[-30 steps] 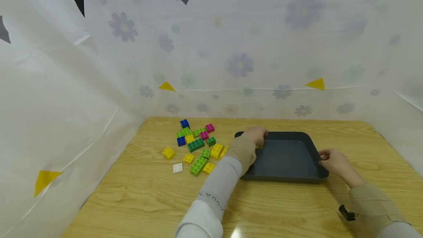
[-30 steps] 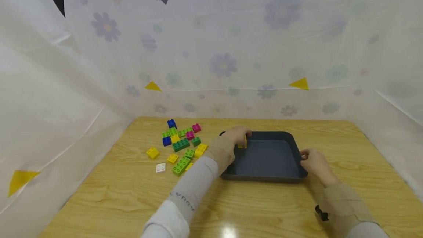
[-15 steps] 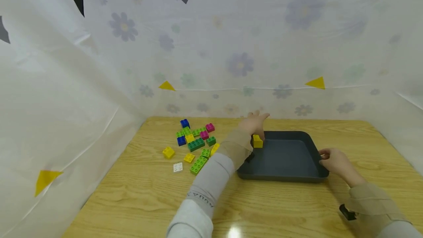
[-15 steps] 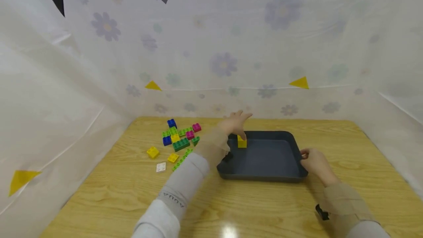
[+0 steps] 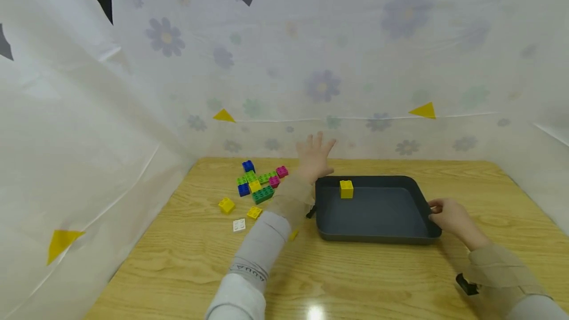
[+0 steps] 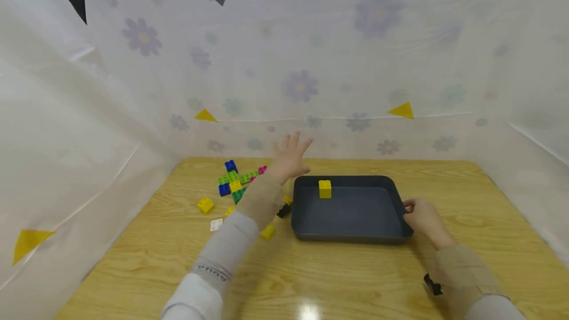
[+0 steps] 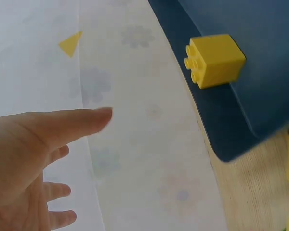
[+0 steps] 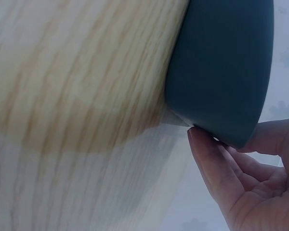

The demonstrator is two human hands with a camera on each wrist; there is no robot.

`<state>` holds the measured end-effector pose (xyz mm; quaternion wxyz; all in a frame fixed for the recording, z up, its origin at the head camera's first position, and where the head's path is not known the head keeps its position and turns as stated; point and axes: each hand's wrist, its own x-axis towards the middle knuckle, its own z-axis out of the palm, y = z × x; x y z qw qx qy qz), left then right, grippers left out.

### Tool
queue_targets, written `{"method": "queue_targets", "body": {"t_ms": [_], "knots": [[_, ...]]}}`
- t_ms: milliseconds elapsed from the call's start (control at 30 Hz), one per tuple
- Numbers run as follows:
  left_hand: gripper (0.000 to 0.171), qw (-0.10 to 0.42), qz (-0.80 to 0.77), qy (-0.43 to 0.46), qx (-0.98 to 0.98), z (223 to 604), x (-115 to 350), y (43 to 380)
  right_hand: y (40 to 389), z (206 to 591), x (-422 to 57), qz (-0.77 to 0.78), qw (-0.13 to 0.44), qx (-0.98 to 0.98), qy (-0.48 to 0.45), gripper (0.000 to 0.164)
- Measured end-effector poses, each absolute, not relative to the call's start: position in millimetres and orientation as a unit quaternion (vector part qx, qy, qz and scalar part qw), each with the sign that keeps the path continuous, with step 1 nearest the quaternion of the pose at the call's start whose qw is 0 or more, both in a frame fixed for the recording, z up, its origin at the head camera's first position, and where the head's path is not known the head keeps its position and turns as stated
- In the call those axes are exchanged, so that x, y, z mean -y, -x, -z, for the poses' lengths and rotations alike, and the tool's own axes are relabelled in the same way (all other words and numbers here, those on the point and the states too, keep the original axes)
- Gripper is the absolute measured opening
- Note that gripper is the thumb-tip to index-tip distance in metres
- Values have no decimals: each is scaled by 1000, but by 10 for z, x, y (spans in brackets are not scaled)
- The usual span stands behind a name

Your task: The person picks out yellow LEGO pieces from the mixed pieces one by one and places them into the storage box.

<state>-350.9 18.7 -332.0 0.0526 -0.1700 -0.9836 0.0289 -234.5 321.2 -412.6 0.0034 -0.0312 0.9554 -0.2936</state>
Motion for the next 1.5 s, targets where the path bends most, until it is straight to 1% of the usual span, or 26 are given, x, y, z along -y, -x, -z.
{"method": "queue_targets", "body": {"t_ms": [167,433,667,833,933,1167,1300,1500], "knots": [[76,64,28,150,986,3360,143,3510,2352,4138,-3205,291,1,-956,31,38],[72,87,86,102,987,3562,767,3487,2359,4155,-3202,292,-5,-956,34,38],[76,60,120,40,990,3756,1274,3398,2345,4145,-3197,293,-1,-955,38,39],[73,64,130,2,989,3869,1574,3281,2347,4143,-3213,285,2,-958,40,39],[68,60,160,-20,985,3919,1711,3224,2345,4150,-3227,284,1,-958,39,39],[58,2,172,-63,983,3980,1932,3154,2346,4157,-3235,278,-4,-960,41,38],[45,-21,175,-62,982,4043,2029,3160,2350,4153,-3232,277,0,-960,37,39],[23,-26,182,-50,982,4135,2127,3170,2340,4146,-3221,279,1,-960,36,38]]}}
